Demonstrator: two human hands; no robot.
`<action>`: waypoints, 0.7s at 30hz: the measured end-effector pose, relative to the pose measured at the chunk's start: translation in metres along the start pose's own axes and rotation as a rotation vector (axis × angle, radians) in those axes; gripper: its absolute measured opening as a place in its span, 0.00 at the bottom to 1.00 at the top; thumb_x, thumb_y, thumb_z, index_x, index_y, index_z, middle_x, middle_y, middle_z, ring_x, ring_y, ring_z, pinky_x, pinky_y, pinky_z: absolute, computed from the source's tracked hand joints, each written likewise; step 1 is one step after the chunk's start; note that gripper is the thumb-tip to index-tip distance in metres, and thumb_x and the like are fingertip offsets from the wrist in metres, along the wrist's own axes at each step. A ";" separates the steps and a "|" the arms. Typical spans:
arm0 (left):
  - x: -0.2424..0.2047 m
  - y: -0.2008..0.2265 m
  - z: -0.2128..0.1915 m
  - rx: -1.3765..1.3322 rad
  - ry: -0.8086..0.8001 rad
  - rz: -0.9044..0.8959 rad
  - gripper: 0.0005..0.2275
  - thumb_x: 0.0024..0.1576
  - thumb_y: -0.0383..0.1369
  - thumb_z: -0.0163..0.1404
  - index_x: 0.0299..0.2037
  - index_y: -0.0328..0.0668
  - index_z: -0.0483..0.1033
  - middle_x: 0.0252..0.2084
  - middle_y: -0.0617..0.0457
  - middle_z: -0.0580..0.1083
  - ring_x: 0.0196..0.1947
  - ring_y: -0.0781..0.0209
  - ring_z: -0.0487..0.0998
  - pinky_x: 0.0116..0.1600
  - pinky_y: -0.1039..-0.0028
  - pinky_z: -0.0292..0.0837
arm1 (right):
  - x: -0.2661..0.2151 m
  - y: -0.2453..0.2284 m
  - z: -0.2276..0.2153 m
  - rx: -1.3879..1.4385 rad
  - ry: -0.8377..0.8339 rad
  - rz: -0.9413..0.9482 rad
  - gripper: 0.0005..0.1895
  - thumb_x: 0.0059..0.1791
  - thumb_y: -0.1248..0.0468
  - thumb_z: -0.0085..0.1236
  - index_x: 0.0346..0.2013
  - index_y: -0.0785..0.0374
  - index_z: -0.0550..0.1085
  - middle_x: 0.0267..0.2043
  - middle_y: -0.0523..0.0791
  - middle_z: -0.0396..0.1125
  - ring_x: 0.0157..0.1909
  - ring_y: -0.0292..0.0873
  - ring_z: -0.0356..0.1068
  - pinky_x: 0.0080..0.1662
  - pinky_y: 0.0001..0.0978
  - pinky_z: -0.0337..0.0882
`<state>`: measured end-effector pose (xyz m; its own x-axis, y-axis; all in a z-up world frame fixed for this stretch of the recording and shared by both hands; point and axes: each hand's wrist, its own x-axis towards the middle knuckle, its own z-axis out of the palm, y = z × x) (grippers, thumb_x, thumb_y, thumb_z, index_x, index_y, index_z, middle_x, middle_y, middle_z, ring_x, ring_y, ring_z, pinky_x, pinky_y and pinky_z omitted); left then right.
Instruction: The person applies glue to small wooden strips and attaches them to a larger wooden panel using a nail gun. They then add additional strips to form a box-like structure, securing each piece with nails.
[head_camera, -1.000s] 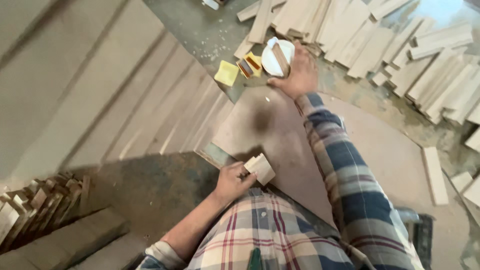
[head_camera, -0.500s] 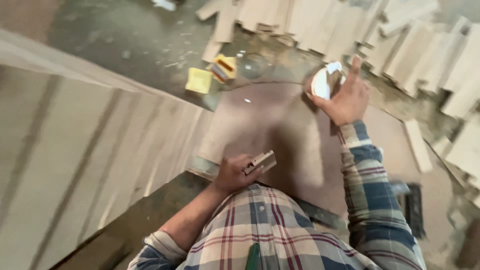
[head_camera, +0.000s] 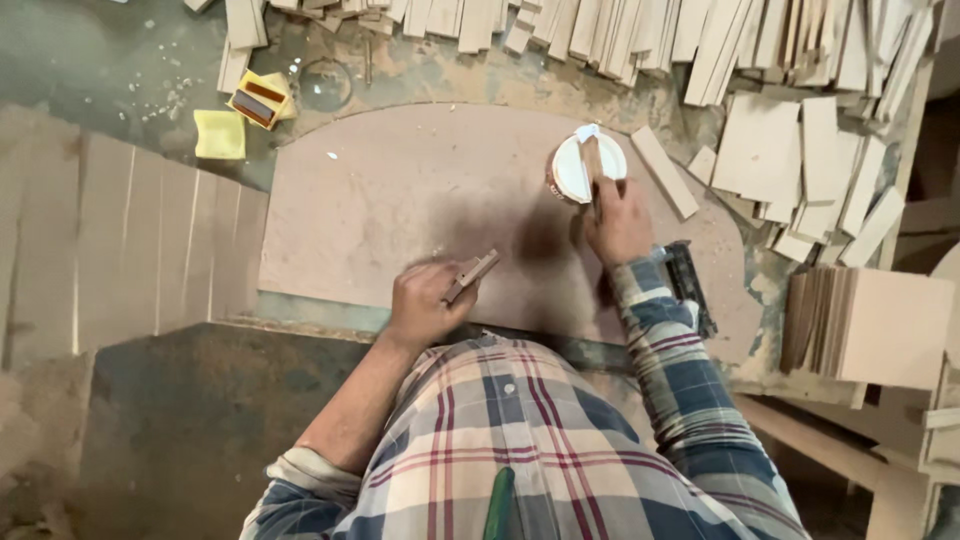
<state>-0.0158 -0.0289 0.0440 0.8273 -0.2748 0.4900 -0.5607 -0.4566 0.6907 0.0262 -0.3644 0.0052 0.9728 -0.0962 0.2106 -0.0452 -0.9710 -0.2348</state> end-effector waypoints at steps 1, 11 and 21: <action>-0.002 0.006 0.004 -0.001 -0.008 -0.009 0.10 0.49 0.30 0.61 0.40 0.40 0.83 0.36 0.46 0.80 0.35 0.48 0.82 0.41 0.62 0.78 | -0.002 0.004 -0.001 0.038 0.012 0.024 0.22 0.47 0.61 0.68 0.55 0.59 0.75 0.54 0.57 0.70 0.51 0.59 0.72 0.51 0.48 0.73; -0.012 0.021 -0.012 -0.002 -0.012 0.001 0.10 0.48 0.29 0.61 0.40 0.39 0.82 0.35 0.48 0.80 0.34 0.49 0.82 0.40 0.64 0.77 | -0.020 0.057 0.002 1.449 -0.254 0.296 0.18 0.52 0.74 0.51 0.57 0.63 0.67 0.45 0.47 0.74 0.43 0.39 0.75 0.44 0.31 0.78; -0.029 0.010 -0.025 0.003 -0.091 -0.018 0.10 0.49 0.30 0.61 0.40 0.41 0.82 0.37 0.49 0.80 0.34 0.50 0.81 0.39 0.64 0.77 | -0.056 0.032 -0.031 0.346 0.144 -0.049 0.30 0.51 0.68 0.51 0.69 0.52 0.70 0.55 0.55 0.72 0.49 0.56 0.74 0.48 0.46 0.74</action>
<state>-0.0460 -0.0045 0.0503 0.8368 -0.3423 0.4273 -0.5460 -0.4643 0.6974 -0.0362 -0.3965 0.0150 0.9290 -0.1048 0.3548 0.1041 -0.8463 -0.5225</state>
